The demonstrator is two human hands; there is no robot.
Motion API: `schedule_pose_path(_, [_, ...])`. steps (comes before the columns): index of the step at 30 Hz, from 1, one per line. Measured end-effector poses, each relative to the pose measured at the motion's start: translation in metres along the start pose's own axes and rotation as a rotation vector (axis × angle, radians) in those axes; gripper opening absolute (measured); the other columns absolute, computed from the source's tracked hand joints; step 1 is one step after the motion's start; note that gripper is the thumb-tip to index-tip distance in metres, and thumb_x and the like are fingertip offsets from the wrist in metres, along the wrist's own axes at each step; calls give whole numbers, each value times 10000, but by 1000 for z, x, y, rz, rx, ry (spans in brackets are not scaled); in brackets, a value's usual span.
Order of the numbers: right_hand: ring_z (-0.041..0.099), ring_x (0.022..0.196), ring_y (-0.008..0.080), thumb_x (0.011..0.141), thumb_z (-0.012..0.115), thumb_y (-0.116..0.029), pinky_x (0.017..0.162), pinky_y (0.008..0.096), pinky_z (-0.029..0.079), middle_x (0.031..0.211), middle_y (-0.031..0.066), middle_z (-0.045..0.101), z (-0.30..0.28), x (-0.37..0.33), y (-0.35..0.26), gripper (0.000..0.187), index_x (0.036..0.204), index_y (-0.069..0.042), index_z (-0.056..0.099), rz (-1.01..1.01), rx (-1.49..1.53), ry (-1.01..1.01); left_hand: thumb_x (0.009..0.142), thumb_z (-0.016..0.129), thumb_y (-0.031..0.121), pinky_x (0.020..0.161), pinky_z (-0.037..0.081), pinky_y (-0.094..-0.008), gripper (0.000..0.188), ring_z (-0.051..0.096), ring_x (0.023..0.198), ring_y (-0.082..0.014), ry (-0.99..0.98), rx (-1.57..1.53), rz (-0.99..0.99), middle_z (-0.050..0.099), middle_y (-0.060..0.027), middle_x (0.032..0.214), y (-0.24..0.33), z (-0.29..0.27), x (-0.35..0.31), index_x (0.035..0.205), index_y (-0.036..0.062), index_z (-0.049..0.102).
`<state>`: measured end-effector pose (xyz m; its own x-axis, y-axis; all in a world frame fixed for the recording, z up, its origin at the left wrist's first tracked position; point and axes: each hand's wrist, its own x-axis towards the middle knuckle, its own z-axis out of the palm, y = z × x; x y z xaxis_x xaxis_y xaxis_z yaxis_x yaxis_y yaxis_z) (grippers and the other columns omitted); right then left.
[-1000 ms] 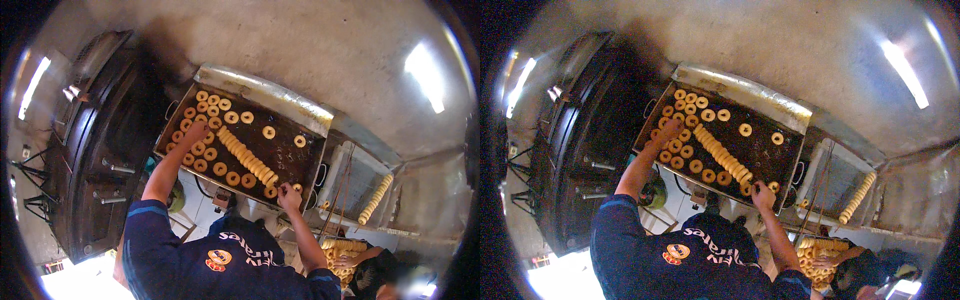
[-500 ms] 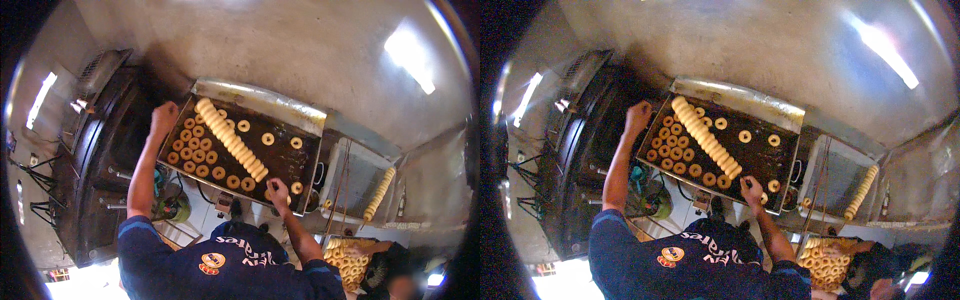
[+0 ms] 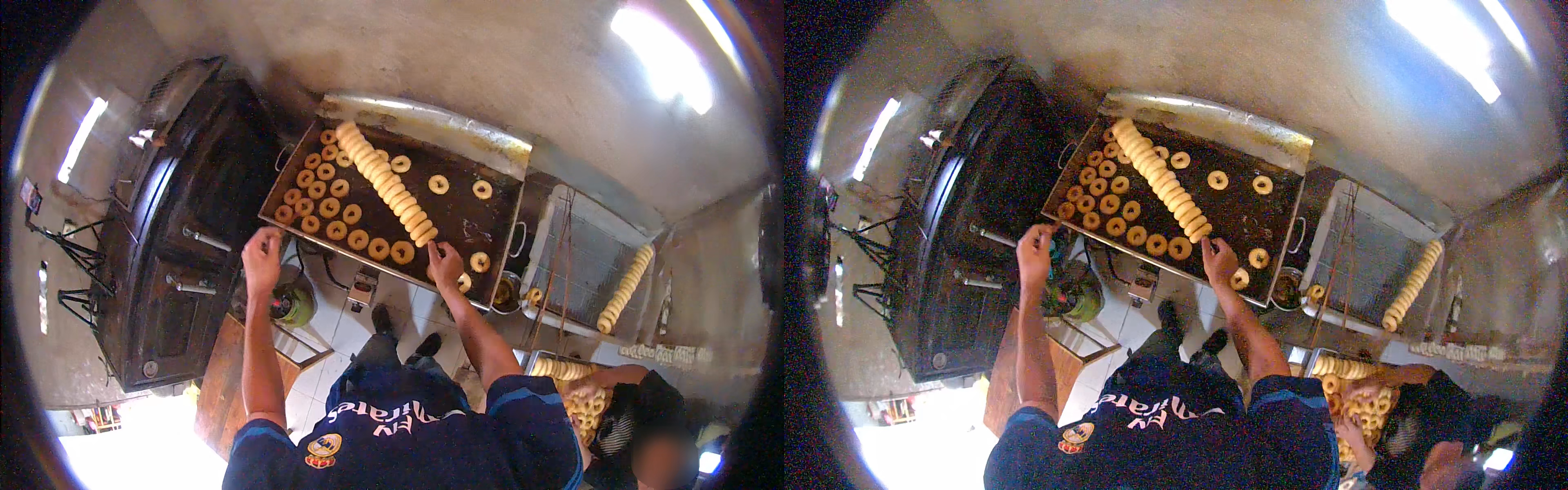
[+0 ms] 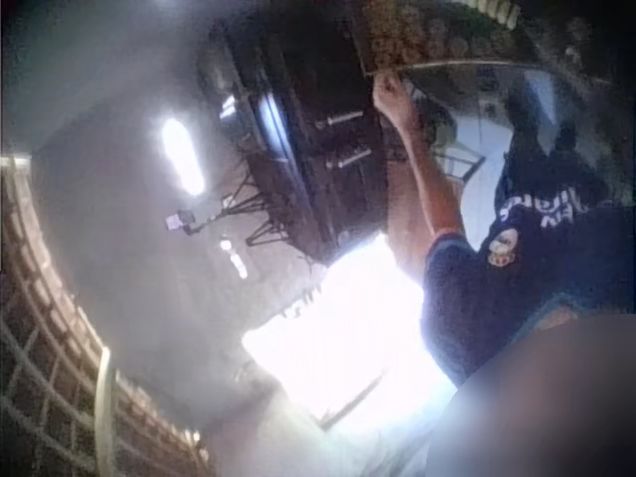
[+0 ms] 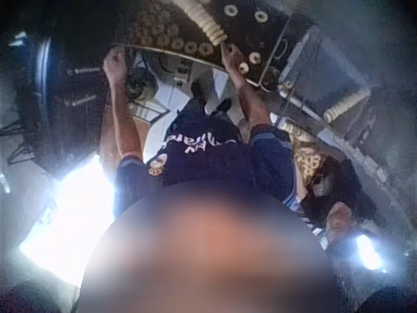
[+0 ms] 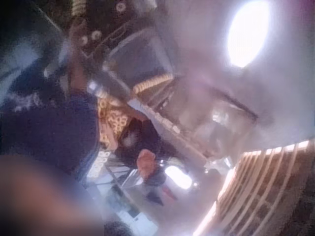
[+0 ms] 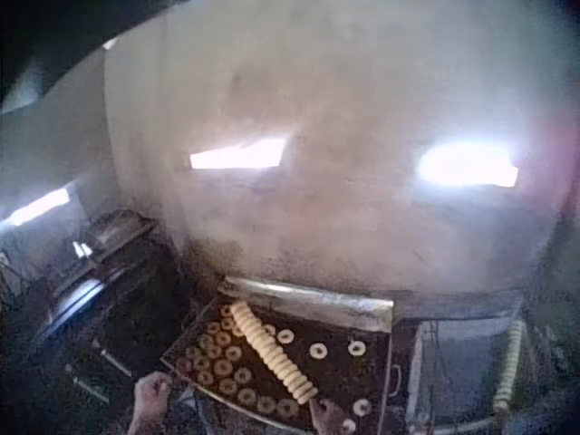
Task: The person arranges cooked donuts on a tray and uses a long metal skewer to thread them into a spiral shape. They then transfer the assembled donut spirals to a cooling rack and load raw donut dough from a wooden board onto a griddle for cooking.
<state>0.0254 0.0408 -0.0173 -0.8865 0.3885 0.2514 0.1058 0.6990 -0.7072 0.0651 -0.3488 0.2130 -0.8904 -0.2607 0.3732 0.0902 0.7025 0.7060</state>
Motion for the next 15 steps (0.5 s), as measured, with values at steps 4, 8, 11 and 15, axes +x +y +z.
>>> schedule_pose_path(4, [728,808,384,929,711,-535,710,496,556,850,146,755,-16,9,1,433,954,-106,768,43,-81,-41,1033,630,175,618,422,-325,204,500,673,-115,-33,19,-132,609,-63,750,-13,0,-33,1026,-7,720])
schedule_pose_path(8, [723,788,371,950,680,-491,697,484,547,781,142,730,-69,12,-95,411,951,-91,775,83,-5,-197,1047,620,168,591,372,-317,211,454,669,-89,30,-102,-184,565,4,736,-46,-36,-54,1008,-11,725])
schedule_pose_path(11, [739,849,387,955,664,-493,768,495,564,925,191,765,-58,0,-115,442,1037,-71,769,97,99,-224,1056,617,171,597,364,-302,221,449,693,-74,33,-232,-151,577,31,769,-79,-41,-65,1007,-17,723])
schedule_pose_path(15, [729,785,346,952,694,-429,726,452,554,912,162,767,12,-53,-59,390,993,-50,776,101,330,9,1067,609,166,637,363,-269,213,448,733,-66,-162,-284,-300,577,30,801,-72,17,-67,1029,-18,708])
